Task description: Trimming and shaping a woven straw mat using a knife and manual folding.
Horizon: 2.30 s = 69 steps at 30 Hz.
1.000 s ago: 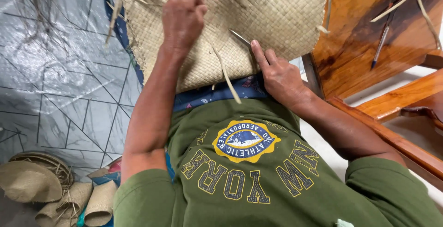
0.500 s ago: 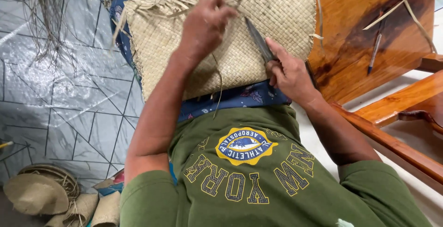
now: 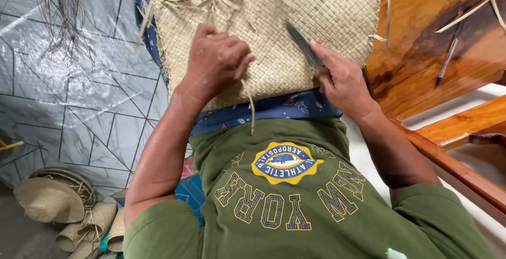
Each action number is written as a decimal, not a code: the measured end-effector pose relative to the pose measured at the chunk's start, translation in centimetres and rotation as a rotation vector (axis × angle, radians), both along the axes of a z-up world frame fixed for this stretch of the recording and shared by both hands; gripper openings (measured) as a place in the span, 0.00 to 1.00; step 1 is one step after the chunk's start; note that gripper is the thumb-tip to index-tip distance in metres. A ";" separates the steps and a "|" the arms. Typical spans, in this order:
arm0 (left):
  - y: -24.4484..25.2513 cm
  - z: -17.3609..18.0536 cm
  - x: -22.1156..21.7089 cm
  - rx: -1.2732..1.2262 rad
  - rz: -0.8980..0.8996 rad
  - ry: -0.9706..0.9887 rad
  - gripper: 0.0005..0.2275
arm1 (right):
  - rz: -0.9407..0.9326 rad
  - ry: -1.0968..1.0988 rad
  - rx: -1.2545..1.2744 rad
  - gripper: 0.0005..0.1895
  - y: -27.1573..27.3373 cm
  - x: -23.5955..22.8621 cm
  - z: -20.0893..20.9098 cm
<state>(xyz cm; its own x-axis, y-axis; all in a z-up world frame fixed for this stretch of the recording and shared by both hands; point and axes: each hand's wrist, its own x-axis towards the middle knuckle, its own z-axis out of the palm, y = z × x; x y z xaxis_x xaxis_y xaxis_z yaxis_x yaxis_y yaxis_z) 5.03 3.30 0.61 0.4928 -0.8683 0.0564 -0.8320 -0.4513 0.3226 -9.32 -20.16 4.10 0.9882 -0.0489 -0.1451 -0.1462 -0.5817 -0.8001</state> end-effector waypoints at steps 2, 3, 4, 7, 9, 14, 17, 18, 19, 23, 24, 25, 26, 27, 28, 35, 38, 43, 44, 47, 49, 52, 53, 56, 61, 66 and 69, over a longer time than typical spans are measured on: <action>0.5 -1.7 -0.1 0.009 0.060 -0.075 0.07 | 0.054 -0.093 -0.096 0.29 0.0 -0.1 -0.3; 0.6 -2.9 -0.3 -0.073 0.040 -0.055 0.06 | 0.052 -0.084 -0.153 0.28 0.0 -0.2 -0.6; 0.5 -4.3 -0.5 -0.157 0.019 -0.035 0.07 | 0.049 -0.075 -0.214 0.26 0.0 -0.3 -0.8; -1.2 -5.9 -1.6 -0.177 -0.010 -0.163 0.05 | 0.046 -0.074 -0.368 0.28 -0.5 -0.9 -1.7; -1.9 -4.8 -1.7 -0.159 -0.043 -0.164 0.04 | 0.028 -0.075 -0.365 0.28 -1.1 -0.9 -1.6; -1.9 -3.9 -1.3 -0.138 -0.135 -0.184 0.06 | -0.021 -0.050 -0.306 0.28 -1.9 -1.1 -1.6; -1.3 -2.7 -0.4 -0.084 -0.120 -0.159 0.06 | -0.108 -0.216 -0.281 0.24 -3.0 -0.8 -2.5; -0.9 -1.7 -0.1 -0.162 0.027 -0.159 0.11 | -0.207 -0.258 -0.325 0.23 -4.1 -1.0 -3.8; -0.6 -0.8 0.3 -0.240 0.175 -0.158 0.19 | -0.305 -0.300 -0.368 0.26 -5.2 -1.1 -5.2; 1.8 6.1 -0.1 0.014 0.670 0.033 0.22 | -0.562 -0.061 -0.101 0.31 -8.1 -0.5 -6.5; 2.6 6.6 -0.5 -0.020 0.825 0.192 0.25 | -0.609 0.029 0.090 0.30 -8.5 -0.1 -6.1; 3.4 7.1 -0.8 -0.054 0.976 0.353 0.29 | -0.650 0.120 0.282 0.30 -8.9 0.2 -5.6; 3.5 7.2 -1.4 -0.061 0.979 0.354 0.29 | -0.646 0.116 0.277 0.30 -9.1 0.3 -5.2; 3.7 7.3 -2.0 -0.070 1.019 0.466 0.29 | -0.607 0.195 0.324 0.26 -9.1 0.4 -4.7; 4.1 7.4 -2.7 -0.077 1.058 0.582 0.30 | -0.565 0.277 0.371 0.23 -9.0 0.3 -4.3; 5.8 2.6 -3.8 0.158 0.953 0.302 0.27 | -0.494 0.479 0.494 0.16 -9.4 -1.9 -8.0; 6.2 3.1 -4.2 0.028 1.003 0.430 0.29 | -0.503 0.427 0.620 0.14 -9.2 -2.0 -8.5; 6.3 3.0 -3.4 -0.307 0.907 0.390 0.30 | -0.575 0.150 0.534 0.10 -8.3 -2.3 -6.0; 6.0 3.2 -2.4 -0.309 0.914 0.393 0.30 | -0.569 0.155 0.529 0.10 -7.9 -2.4 -3.8; 4.7 5.0 0.9 -0.464 0.664 0.162 0.29 | -0.674 0.113 0.429 0.09 -7.4 -3.2 0.7; 3.4 7.4 3.3 -0.640 0.486 0.152 0.27 | -0.622 -0.124 0.727 0.14 -8.3 -4.7 0.8; 1.0 1.5 7.3 -0.310 0.585 -0.019 0.28 | -0.685 0.036 0.654 0.13 -6.5 -4.3 1.1; -0.5 0.3 6.5 -0.310 0.589 -0.016 0.28 | -0.682 0.039 0.651 0.13 -6.0 -4.7 0.0; -4.8 -1.4 3.6 -0.364 0.472 -0.276 0.11 | -0.807 0.211 0.685 0.06 -4.5 -5.2 -2.6; -5.8 -3.0 -0.1 -0.381 -0.074 -0.038 0.02 | -0.894 0.392 0.770 0.05 -2.9 -4.3 -2.5; -3.6 -1.3 1.7 -0.270 0.055 0.031 0.07 | -0.815 0.468 0.653 0.05 -5.2 -4.8 -3.7; -3.3 -0.6 2.2 -0.292 0.041 0.036 0.05 | -0.808 0.502 0.647 0.05 -5.8 -4.3 -4.4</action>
<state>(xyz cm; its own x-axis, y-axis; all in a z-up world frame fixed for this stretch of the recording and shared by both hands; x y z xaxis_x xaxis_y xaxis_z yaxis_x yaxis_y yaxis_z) 7.18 -0.02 0.03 0.5331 -0.7976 0.2822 -0.8007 -0.3680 0.4727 -13.61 -25.96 -0.27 0.5263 -0.4148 -0.7423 -0.6761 0.3253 -0.6612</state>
